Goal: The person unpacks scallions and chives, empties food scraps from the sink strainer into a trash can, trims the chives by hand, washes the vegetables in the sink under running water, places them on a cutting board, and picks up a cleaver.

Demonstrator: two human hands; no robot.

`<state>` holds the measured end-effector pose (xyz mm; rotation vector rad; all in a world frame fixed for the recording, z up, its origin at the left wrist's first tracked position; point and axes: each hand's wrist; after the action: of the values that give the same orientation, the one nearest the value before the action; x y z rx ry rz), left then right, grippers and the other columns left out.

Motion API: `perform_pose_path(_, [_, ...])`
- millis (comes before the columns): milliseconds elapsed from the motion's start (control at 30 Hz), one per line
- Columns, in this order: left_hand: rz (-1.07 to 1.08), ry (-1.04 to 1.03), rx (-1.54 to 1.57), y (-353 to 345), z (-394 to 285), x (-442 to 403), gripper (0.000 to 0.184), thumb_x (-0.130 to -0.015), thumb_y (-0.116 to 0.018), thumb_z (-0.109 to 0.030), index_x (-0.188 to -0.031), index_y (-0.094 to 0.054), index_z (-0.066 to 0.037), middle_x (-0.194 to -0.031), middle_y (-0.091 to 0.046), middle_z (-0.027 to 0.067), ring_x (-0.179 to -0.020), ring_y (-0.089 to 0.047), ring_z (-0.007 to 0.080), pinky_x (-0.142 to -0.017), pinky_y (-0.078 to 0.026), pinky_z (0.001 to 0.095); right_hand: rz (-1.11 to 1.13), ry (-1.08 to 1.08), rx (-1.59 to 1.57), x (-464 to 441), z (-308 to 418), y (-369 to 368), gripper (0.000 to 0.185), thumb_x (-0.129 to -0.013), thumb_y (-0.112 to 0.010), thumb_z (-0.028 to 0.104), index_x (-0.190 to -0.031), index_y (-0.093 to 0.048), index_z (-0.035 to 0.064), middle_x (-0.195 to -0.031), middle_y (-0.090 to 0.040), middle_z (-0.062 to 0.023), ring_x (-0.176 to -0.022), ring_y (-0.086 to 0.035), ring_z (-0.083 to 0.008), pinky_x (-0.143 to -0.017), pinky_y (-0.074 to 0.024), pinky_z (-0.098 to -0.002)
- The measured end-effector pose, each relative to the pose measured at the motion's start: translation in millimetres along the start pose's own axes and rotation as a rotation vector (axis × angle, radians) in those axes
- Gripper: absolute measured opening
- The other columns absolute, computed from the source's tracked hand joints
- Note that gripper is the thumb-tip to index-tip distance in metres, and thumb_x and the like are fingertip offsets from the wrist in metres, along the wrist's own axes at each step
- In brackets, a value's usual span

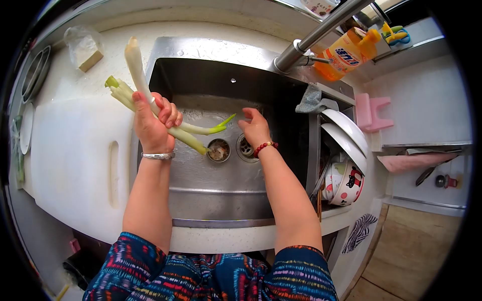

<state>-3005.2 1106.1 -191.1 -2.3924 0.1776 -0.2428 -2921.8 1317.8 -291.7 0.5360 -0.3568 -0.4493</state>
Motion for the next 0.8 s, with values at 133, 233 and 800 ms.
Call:
perform_pose_path(133, [0.118,-0.124,-0.129,-2.8,9.2,7.5,0.049,-0.078,-0.050,-0.055,-0.065,-0.041,-0.009,-0.048,-0.033,-0.0012,-0.040,-0.032,0.0071,-0.041,-0.029,0.0214,0.334,-0.208,0.318,34.4,-16.5,-38.9,0.044,-0.069,-0.065,0.023,-0.107,-0.051,0.0040,-0.093,-0.059,-0.0150,-0.089,-0.056,-0.0280,-0.079,-0.0433,-0.0341])
perform_pose_path(233, [0.177,-0.342,-0.444,-21.6,8.6,25.8,0.040,-0.079,-0.059,-0.043,-0.074,-0.051,-0.004,-0.058,-0.043,-0.0016,-0.053,-0.042,0.0075,-0.046,-0.035,0.0242,0.282,-0.189,0.453,26.1,-62.7,-59.6,0.038,-0.070,-0.065,0.022,-0.101,-0.052,0.0052,-0.083,-0.059,-0.0166,-0.081,-0.058,-0.0298,-0.073,-0.0443,-0.0357])
perform_pose_path(800, [0.393,-0.952,-1.834,33.5,-158.1,43.3,0.031,-0.066,-0.067,-0.031,-0.063,-0.047,-0.008,-0.056,-0.051,0.0059,-0.052,-0.052,0.0233,-0.049,-0.040,0.0336,0.267,-0.359,-0.290,86.0,52.8,-15.3,0.014,-0.068,-0.048,-0.001,-0.077,-0.041,0.0075,-0.063,-0.048,-0.0046,-0.044,-0.051,-0.0141,-0.041,-0.0449,-0.0267])
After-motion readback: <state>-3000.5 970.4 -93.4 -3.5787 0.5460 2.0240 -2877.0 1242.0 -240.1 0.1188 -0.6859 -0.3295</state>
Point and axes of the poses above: each hand's wrist, its own x-axis away from the middle knuckle, its own y-axis out of the back of the hand, z = x × y
